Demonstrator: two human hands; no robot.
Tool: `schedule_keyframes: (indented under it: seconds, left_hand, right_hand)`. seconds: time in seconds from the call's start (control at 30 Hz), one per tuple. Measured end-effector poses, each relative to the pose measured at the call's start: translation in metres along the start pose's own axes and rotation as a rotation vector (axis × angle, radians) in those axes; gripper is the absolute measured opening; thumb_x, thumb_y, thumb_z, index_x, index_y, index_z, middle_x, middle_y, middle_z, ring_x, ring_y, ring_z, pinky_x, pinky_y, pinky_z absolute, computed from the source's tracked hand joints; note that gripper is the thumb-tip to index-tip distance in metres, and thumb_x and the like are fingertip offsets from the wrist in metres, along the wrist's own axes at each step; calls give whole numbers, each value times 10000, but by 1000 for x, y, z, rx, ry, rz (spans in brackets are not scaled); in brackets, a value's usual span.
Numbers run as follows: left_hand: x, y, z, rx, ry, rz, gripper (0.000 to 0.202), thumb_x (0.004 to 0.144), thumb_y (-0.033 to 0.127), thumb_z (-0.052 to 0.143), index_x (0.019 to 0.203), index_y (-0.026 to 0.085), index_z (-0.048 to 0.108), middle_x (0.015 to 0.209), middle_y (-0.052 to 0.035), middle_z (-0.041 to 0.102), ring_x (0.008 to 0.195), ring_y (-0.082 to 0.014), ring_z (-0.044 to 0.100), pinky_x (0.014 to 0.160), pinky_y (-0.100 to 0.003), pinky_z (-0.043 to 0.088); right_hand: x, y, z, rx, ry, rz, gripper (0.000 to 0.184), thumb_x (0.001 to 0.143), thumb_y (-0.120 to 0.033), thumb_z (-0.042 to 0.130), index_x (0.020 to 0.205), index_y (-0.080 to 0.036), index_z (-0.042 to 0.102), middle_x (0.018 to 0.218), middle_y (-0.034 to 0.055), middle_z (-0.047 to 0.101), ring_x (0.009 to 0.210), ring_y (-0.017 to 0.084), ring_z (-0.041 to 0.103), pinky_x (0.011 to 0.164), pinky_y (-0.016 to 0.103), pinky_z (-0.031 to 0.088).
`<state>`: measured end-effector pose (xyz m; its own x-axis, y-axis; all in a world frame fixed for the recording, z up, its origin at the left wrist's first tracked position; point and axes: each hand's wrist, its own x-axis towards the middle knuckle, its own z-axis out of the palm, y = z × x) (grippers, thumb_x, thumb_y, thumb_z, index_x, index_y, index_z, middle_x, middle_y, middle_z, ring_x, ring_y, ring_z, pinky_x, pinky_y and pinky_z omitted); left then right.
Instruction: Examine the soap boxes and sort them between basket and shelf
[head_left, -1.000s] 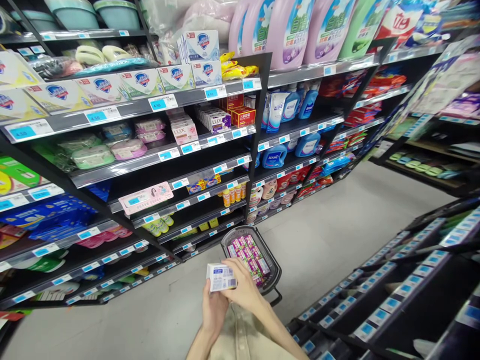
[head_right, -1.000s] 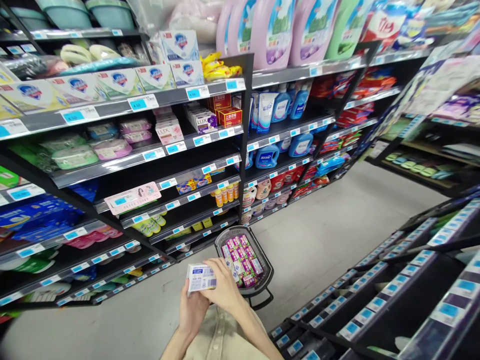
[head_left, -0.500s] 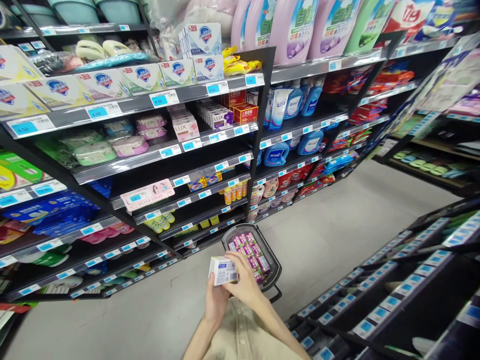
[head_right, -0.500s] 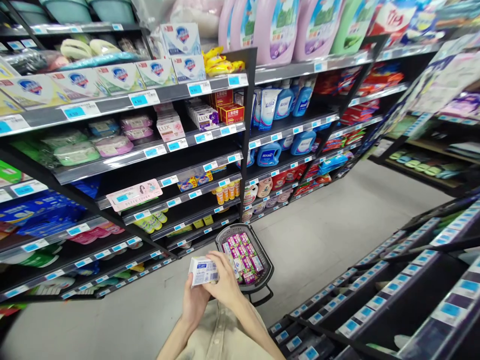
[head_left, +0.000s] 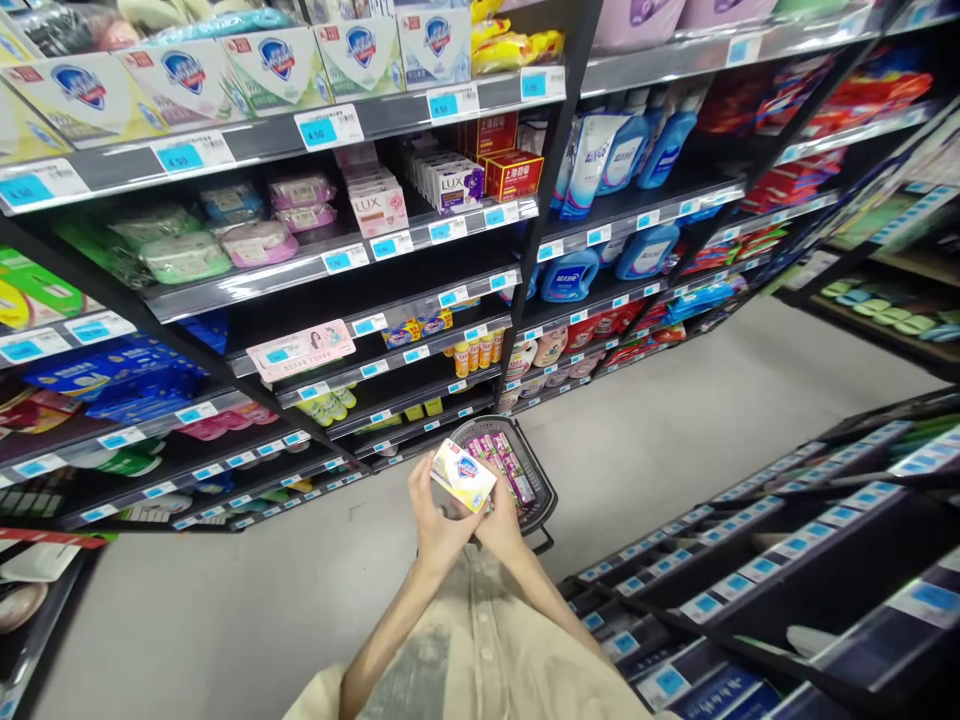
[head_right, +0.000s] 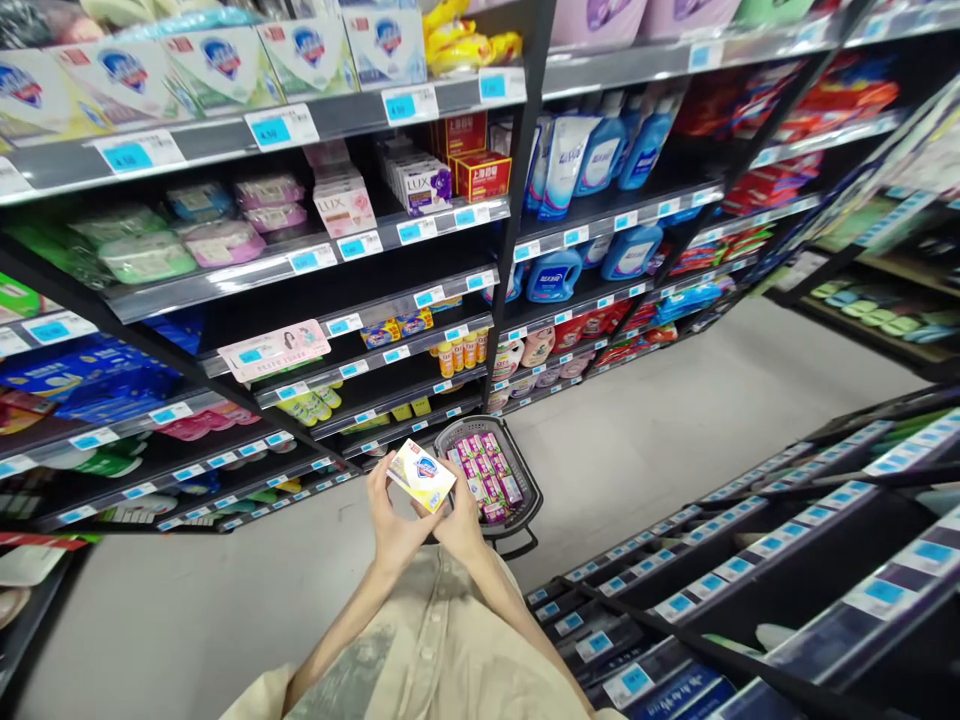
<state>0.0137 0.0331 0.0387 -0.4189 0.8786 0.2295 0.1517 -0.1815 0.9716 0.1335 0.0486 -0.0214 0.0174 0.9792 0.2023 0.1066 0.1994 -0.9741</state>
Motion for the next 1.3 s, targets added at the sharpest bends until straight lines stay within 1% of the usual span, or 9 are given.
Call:
schedule_keyframes:
  seconds: [0.13,0.27,0.37,0.43,0.5,0.6,0.83,1.13,1.3]
  left_hand:
    - [0,-2,-2,-60,19,-38,984,505,300,1052,1388,237,624,1515,-186,540,1514,-443,429,1315,-569,284]
    - [1,-9,-7,-189,-75,-187,1045,542,324,1039,1474,249,573,1622,-172,474,1547,-420,409,1273,-495,370]
    - [-1,-13,-9,-460,-158,-413,945,637,463,987,1467,239,593,1587,-156,548,1518,-422,461,1229,-484,428]
    - [-4,-14,-8,-687,-202,-641,809,741,641,871,1384,195,666,1445,-170,670,1441,-444,544,1180,-531,474]
    - [-5,-13,-6,-875,-216,-861,760,837,760,709,1297,155,717,1324,-189,737,1367,-460,604,1141,-593,498]
    - [-6,-13,-4,-1038,-197,-1021,715,917,747,606,1286,144,721,1300,-191,750,1331,-438,634,1155,-626,484]
    - [-3,-14,-10,-1126,-230,-1065,692,940,718,606,1301,138,720,1375,-182,730,1456,-414,551,1238,-604,424]
    - [-2,-13,-17,-1122,-257,-1047,756,944,762,556,1322,126,711,1360,-203,732,1445,-423,566,1245,-617,410]
    - [-4,-14,-17,-1111,-206,-1060,755,929,765,580,1310,127,711,1380,-201,723,1420,-431,586,1229,-608,423]
  right_hand:
    - [-1,-2,0,-2,-27,22,747,791,-372,885,1440,-217,550,1405,173,702,1224,308,737,1019,433,638]
    - [-1,-12,-2,-71,11,-37,709,775,-314,864,1415,-223,571,1366,161,694,1219,317,718,1036,459,621]
    - [1,-22,-3,-200,96,-172,596,771,-289,840,1327,-244,629,1317,139,647,1246,329,669,1076,512,590]
    - [2,-26,-2,-281,135,-246,576,769,-281,851,1307,-262,648,1331,135,612,1269,336,635,1094,539,570]
    - [4,-27,-1,-323,128,-276,582,779,-264,852,1324,-275,647,1358,135,609,1287,340,617,1108,554,552]
    - [5,-25,0,-315,61,-249,561,813,-232,812,1345,-270,638,1376,138,628,1303,334,617,1124,555,542]
    - [7,-16,5,-236,9,-170,654,839,-293,843,1437,-242,582,1425,159,639,1374,329,609,1182,550,526]
    - [8,-14,11,-217,-28,-170,706,844,-285,848,1491,-247,568,1459,161,641,1419,334,594,1197,549,523]
    - [7,-14,10,-219,-46,-126,735,856,-302,836,1529,-250,545,1480,161,645,1439,331,587,1211,554,513]
